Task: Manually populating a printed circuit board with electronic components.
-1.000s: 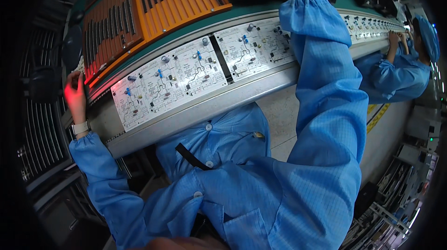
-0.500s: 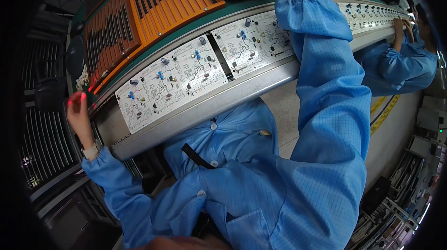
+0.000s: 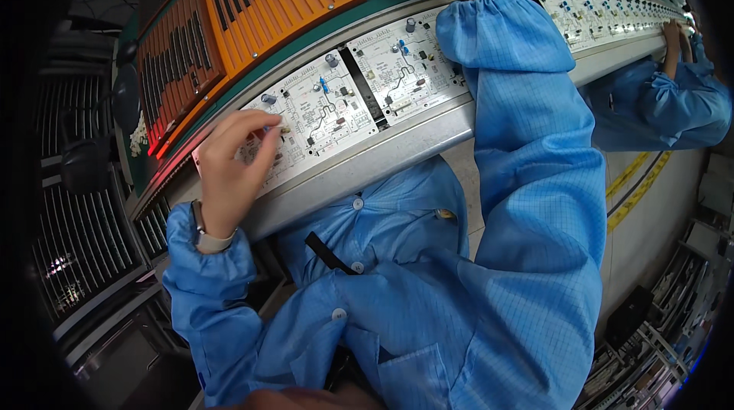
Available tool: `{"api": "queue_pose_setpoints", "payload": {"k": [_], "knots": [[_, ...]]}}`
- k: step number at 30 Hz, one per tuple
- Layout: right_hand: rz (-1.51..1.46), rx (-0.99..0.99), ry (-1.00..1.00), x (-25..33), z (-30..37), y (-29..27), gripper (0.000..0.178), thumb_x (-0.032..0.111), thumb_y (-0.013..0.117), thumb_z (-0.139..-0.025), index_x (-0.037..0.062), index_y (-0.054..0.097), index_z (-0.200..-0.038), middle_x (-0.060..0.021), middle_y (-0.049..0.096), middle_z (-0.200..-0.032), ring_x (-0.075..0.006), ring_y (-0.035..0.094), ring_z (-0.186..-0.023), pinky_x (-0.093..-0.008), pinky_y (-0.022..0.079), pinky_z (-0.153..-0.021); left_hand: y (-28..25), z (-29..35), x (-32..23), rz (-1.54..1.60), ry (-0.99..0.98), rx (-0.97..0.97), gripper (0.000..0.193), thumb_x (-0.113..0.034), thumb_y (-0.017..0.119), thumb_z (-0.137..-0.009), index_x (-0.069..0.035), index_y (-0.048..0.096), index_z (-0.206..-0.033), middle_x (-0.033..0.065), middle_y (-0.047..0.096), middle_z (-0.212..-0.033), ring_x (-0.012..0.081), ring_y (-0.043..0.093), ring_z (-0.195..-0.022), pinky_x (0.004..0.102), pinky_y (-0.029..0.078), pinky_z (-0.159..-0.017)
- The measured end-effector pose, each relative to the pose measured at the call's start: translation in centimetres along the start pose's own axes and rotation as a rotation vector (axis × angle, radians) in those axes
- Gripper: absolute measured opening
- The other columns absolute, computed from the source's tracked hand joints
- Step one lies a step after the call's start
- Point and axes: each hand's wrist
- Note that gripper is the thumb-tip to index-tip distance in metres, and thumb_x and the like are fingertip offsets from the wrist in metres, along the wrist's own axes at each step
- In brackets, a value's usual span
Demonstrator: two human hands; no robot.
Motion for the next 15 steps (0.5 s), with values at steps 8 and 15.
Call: {"api": "queue_pose_setpoints", "payload": {"k": [8,15], "knots": [[-0.053,0.006,0.010,0.7,0.4,-0.4,0.018,0.013,0.072,-0.084,-0.0044,0.071,-0.090,-0.0152,0.071,-0.075,-0.0230,0.070,-0.068,-0.0314,0.054,-0.064,2.6,-1.5,0.5,-0.167,0.017,0.035,0.032,0.001,0.069,-0.077,-0.004,0.062,-0.107,0.0089,0.064,-0.087,0.0255,0.061,-0.080,0.0373,0.046,-0.080],[-0.101,-0.025,-0.011,0.6,0.5,-0.9,0.017,0.013,0.071,-0.085,-0.0034,0.071,-0.091,-0.0149,0.071,-0.076,-0.0229,0.070,-0.069,-0.0313,0.054,-0.065,2.8,-2.1,0.4,-0.244,0.069,0.046,0.032,0.001,0.069,-0.077,-0.004,0.062,-0.108,0.0083,0.063,-0.087,0.0268,0.060,-0.081,0.0383,0.045,-0.081]]}}
Point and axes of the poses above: each hand's wrist, its own z-axis away from the middle knuckle, its own y-axis out of the palm, x = y × z
